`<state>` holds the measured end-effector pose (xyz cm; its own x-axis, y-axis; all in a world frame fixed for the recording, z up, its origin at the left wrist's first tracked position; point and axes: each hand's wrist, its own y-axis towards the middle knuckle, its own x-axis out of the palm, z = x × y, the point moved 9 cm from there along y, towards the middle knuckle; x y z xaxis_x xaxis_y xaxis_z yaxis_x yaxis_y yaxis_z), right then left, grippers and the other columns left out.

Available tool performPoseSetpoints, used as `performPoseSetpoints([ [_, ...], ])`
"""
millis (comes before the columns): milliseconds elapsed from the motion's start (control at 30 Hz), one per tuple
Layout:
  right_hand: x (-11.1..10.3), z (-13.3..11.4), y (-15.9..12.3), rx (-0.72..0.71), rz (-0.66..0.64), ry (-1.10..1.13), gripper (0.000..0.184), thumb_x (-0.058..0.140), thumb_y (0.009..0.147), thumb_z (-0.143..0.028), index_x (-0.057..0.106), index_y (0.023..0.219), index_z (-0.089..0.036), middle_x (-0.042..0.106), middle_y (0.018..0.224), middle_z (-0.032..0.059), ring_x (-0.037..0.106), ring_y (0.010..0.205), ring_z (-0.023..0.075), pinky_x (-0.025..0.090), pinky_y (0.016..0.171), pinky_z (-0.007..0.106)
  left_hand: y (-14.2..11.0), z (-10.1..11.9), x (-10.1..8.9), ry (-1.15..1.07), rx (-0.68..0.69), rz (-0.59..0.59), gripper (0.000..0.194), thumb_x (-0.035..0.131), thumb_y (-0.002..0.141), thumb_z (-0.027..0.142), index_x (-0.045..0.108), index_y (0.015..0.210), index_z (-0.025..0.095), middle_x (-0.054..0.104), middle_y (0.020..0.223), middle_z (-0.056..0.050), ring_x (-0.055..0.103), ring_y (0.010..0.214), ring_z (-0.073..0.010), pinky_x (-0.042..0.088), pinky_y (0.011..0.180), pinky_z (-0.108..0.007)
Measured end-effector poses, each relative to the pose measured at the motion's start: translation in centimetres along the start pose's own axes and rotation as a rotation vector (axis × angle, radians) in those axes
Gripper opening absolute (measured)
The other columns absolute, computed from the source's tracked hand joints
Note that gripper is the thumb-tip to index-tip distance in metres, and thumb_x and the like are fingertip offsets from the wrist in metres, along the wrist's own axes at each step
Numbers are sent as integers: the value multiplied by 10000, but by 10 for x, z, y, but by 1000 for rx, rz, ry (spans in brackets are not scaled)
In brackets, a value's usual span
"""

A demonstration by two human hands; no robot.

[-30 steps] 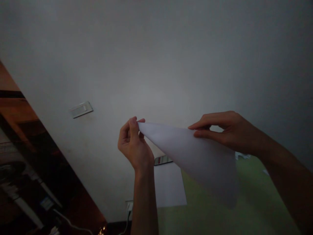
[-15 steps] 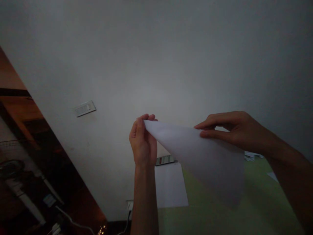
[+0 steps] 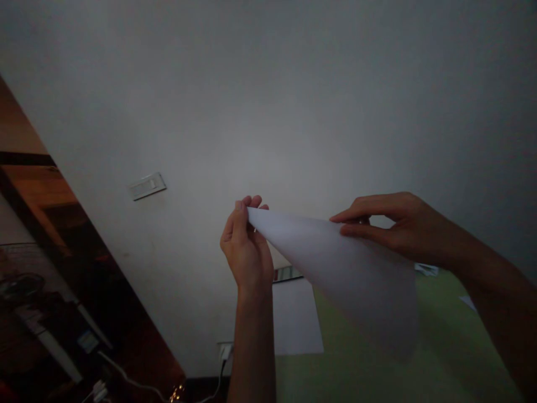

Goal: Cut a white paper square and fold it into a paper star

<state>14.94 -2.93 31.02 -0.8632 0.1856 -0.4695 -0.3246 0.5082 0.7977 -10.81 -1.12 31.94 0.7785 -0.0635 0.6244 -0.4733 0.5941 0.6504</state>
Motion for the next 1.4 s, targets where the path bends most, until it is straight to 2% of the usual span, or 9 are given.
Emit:
performPoseSetpoints([
  [100, 0, 1, 0, 6, -7, -8, 243, 747, 950, -490, 860, 1072, -313, 828, 955, 25, 738, 833, 221, 565, 755, 348, 0, 2, -2, -19, 26, 25, 98, 889, 809, 256, 821, 834, 190, 814, 909, -28, 759, 833, -130, 586, 896, -278],
  [200, 1, 2, 0, -1, -18, -3, 253, 736, 956, -503, 859, 1081, -320, 832, 971, 30, 743, 845, 229, 572, 774, 358, 0, 2, -6, 10, 28, 75, 111, 889, 795, 268, 809, 823, 196, 802, 927, -33, 765, 951, -173, 582, 948, -318],
  [367, 2, 3, 1, 1, -46, 25, 249, 729, 958, -494, 860, 1067, -313, 835, 964, 34, 750, 843, 232, 583, 770, 361, -4, 1, -11, 64, 26, 184, 176, 865, 816, 347, 795, 877, 198, 804, 1008, -67, 760, 1063, -231, 585, 876, -325],
  [533, 3, 3, 2, -7, -70, 39, 235, 731, 965, -476, 853, 1083, -314, 825, 967, 15, 740, 849, 206, 571, 773, 340, -10, 11, -11, 181, 196, 233, 201, 851, 839, 383, 788, 859, 193, 798, 953, -54, 766, 963, -209, 556, 749, -277],
  [667, 4, 2, 2, -6, -80, 34, 241, 726, 967, -481, 852, 1085, -313, 827, 972, 16, 747, 861, 210, 568, 769, 343, -13, 26, -9, 406, 415, 231, 243, 772, 928, 414, 783, 823, 195, 770, 860, -24, 711, 793, -162, 539, 728, -285],
  [767, 3, 2, 2, 3, -69, 19, 248, 724, 964, -487, 855, 1079, -310, 833, 981, 23, 756, 867, 219, 572, 765, 348, -13, 30, -9, 553, 498, 210, 277, 736, 963, 429, 772, 819, 195, 741, 807, -8, 662, 756, -151, 523, 735, -285],
  [1067, 1, 2, 1, -16, -45, 0, 243, 722, 966, -481, 857, 1075, -312, 834, 973, 19, 762, 849, 207, 583, 751, 329, -18, 40, -6, 702, 629, 196, 238, 706, 996, 354, 751, 836, 182, 710, 775, 11, 641, 737, -142, 488, 714, -275],
  [1400, 1, 9, 0, 16, -32, 13, 235, 755, 944, -485, 861, 1084, -329, 848, 978, 6, 779, 861, 210, 585, 751, 320, -16, 42, -6, 680, 626, 202, 310, 698, 1000, 383, 689, 765, 181, 639, 689, 34, 560, 656, -119, 442, 638, -251],
])
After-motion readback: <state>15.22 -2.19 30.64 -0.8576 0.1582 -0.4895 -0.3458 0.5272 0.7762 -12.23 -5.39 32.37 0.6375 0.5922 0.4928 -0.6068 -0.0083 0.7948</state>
